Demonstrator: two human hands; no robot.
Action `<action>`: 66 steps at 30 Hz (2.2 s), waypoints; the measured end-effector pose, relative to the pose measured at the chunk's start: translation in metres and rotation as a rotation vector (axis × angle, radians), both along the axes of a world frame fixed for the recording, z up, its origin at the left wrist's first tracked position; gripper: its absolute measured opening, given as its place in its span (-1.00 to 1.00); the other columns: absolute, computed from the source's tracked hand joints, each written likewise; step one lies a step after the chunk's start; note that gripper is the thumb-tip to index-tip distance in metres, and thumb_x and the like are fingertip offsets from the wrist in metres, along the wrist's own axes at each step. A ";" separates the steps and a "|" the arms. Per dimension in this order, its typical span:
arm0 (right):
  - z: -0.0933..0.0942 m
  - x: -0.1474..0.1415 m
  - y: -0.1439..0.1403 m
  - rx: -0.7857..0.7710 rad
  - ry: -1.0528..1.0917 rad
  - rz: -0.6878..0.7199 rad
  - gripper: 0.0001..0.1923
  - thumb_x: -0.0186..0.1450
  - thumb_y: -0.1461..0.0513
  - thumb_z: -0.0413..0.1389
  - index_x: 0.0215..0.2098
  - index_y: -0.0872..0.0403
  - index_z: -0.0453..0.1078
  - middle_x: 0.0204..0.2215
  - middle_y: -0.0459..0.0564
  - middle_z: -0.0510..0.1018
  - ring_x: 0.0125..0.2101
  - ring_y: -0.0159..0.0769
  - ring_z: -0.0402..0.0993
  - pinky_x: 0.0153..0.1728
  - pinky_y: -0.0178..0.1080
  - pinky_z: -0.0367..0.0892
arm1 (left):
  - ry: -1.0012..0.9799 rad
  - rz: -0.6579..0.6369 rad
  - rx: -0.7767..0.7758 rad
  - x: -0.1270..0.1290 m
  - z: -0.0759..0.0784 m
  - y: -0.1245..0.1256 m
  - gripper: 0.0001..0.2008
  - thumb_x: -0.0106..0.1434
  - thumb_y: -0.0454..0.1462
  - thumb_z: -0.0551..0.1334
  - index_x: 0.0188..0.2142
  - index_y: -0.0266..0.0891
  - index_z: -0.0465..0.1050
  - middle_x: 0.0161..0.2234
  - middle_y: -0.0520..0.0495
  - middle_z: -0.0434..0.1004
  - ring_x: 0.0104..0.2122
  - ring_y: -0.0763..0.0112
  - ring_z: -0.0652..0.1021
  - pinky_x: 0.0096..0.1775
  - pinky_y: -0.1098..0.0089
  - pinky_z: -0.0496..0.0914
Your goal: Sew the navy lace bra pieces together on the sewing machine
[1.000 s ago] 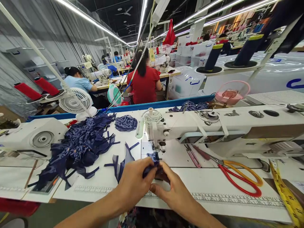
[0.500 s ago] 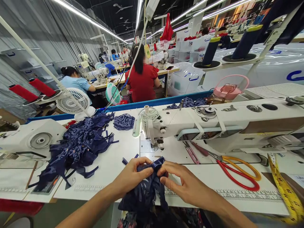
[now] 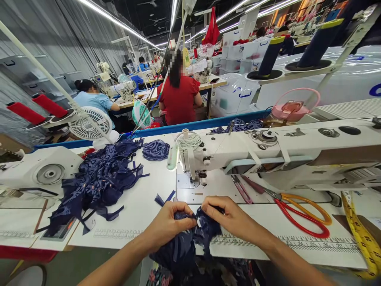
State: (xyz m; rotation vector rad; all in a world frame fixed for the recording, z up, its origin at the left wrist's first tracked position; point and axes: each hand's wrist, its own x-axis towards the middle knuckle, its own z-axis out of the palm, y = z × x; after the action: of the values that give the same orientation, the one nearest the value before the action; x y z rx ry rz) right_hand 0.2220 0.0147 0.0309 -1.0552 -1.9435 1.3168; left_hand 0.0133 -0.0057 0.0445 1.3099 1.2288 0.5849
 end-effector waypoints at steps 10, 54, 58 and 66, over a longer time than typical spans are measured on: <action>-0.019 0.006 0.006 -0.677 0.061 -0.185 -0.69 0.17 -0.01 0.18 -0.43 0.06 0.34 -0.53 -0.15 0.34 -0.51 -0.38 0.26 -0.52 -0.35 0.15 | 0.057 0.000 0.043 0.005 -0.003 -0.003 -0.84 0.12 -0.20 0.28 -0.39 -0.26 0.43 -0.51 0.10 0.26 -0.48 0.50 0.25 -0.40 0.45 0.15; 0.004 -0.043 -0.046 0.216 -0.021 -0.091 -0.82 0.44 0.19 -0.06 -0.20 -0.02 0.37 -0.37 -0.10 0.52 -0.37 -0.34 0.45 -0.34 -0.31 0.34 | -0.221 0.317 0.360 -0.020 -0.038 -0.002 -0.81 0.32 -0.16 0.21 -0.28 -0.22 0.52 -0.29 -0.03 0.52 -0.27 0.38 0.49 -0.20 0.46 0.35; -0.025 -0.050 -0.033 0.495 -0.092 -0.294 -0.92 0.39 0.23 0.03 -0.15 0.00 0.31 -0.23 -0.02 0.44 -0.20 -0.25 0.40 -0.18 -0.21 0.32 | -0.210 0.299 0.363 -0.018 -0.045 -0.009 -0.82 0.33 -0.19 0.21 -0.27 -0.22 0.54 -0.31 -0.04 0.53 -0.25 0.37 0.50 -0.16 0.43 0.36; -0.029 -0.050 -0.028 0.675 -0.172 -0.336 -0.91 0.39 0.32 0.00 -0.27 0.02 0.29 -0.28 -0.02 0.36 -0.25 -0.24 0.30 -0.21 -0.14 0.19 | 0.041 0.153 0.788 -0.020 -0.038 -0.020 -0.67 0.32 -0.34 0.14 0.08 -0.14 0.34 -0.03 -0.17 0.35 0.00 0.24 0.41 0.01 0.24 0.37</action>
State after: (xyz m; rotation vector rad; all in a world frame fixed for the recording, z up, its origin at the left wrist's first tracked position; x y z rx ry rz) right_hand 0.1724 -0.0134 0.0021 -1.0890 -1.9962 0.3456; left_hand -0.0064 -0.0254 0.0070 1.8831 1.1777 1.2389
